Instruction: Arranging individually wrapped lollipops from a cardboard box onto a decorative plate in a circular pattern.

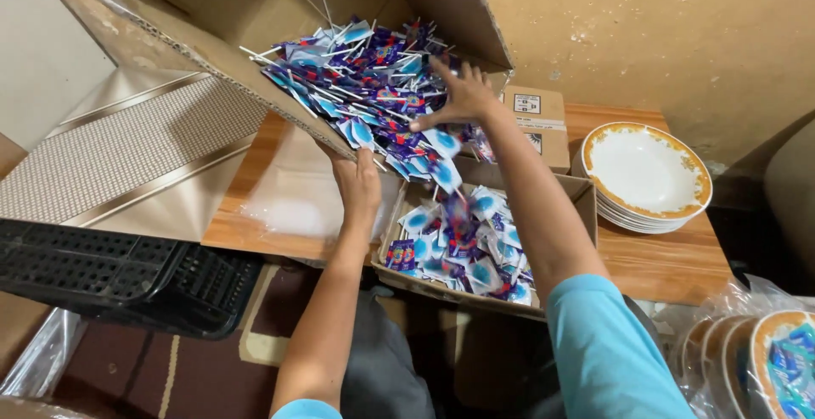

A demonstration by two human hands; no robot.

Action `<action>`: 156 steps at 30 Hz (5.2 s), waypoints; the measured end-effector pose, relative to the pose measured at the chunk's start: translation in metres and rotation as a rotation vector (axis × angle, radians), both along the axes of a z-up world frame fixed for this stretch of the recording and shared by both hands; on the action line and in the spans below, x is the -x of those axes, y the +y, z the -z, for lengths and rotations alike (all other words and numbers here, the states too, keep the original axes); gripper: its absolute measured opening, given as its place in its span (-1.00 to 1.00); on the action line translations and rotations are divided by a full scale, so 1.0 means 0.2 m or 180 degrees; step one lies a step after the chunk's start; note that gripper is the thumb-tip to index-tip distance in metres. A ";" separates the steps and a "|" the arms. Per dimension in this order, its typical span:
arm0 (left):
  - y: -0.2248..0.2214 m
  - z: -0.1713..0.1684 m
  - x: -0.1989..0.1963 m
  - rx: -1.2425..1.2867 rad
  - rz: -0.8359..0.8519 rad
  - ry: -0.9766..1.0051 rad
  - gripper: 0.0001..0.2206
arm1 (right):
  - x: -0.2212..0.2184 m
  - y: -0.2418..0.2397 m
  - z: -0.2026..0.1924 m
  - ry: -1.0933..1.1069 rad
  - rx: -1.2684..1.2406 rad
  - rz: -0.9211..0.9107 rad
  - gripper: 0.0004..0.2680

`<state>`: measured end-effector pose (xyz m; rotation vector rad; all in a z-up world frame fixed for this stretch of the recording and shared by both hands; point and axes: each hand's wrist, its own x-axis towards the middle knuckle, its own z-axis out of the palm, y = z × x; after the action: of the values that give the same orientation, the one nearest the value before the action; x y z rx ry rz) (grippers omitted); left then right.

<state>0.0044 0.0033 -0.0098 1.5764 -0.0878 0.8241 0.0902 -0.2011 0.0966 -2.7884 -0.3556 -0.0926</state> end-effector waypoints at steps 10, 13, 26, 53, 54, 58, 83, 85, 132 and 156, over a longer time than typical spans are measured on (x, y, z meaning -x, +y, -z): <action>-0.10 -0.13 0.10 -0.0034 0.0013 0.0209 -0.32 | -0.05 -0.06 0.15 0.0391 0.0408 -0.0325 -0.04; -0.11 -0.11 0.07 -0.0010 0.0009 0.0036 -0.26 | -0.08 -0.16 0.28 0.0383 0.0519 -0.0517 -0.06; -0.09 -0.04 0.00 -0.0035 -0.0032 -0.0142 -0.18 | 0.34 -0.46 0.41 -0.0111 0.0187 -0.1177 -0.52; -0.11 -0.16 0.07 -0.0005 -0.0236 0.0325 -0.29 | 0.09 0.12 0.32 -0.0394 0.0346 -0.0475 -0.34; -0.12 -0.18 0.10 0.0071 -0.0191 0.0267 -0.21 | 0.08 0.12 0.32 -0.0391 0.0535 -0.0506 -0.35; -0.14 -0.19 0.10 0.0043 -0.0040 0.0218 -0.15 | 0.08 0.05 0.40 -0.0584 0.0582 -0.0450 -0.30; -0.10 -0.09 -0.01 -0.0036 -0.0006 0.0087 -0.12 | 0.07 -0.73 0.51 -0.0357 0.0688 -0.0096 -0.72; -0.09 -0.08 -0.02 -0.0048 -0.0017 0.0065 -0.11 | 0.06 -0.70 0.59 -0.0412 0.0869 0.0021 -0.68; -0.11 -0.14 -0.03 0.0036 -0.0276 0.0437 -0.09 | 0.33 -0.25 0.41 -0.0547 -0.0080 -0.0228 -0.59; 0.02 -0.06 -0.11 -0.0139 -0.0072 0.0571 -0.27 | 0.23 0.14 0.14 0.0208 -0.0809 -0.1096 -0.09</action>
<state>0.0271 0.0075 0.0019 1.6884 0.0417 0.6988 0.0434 -0.1724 0.0686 -2.4356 -0.7444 0.0327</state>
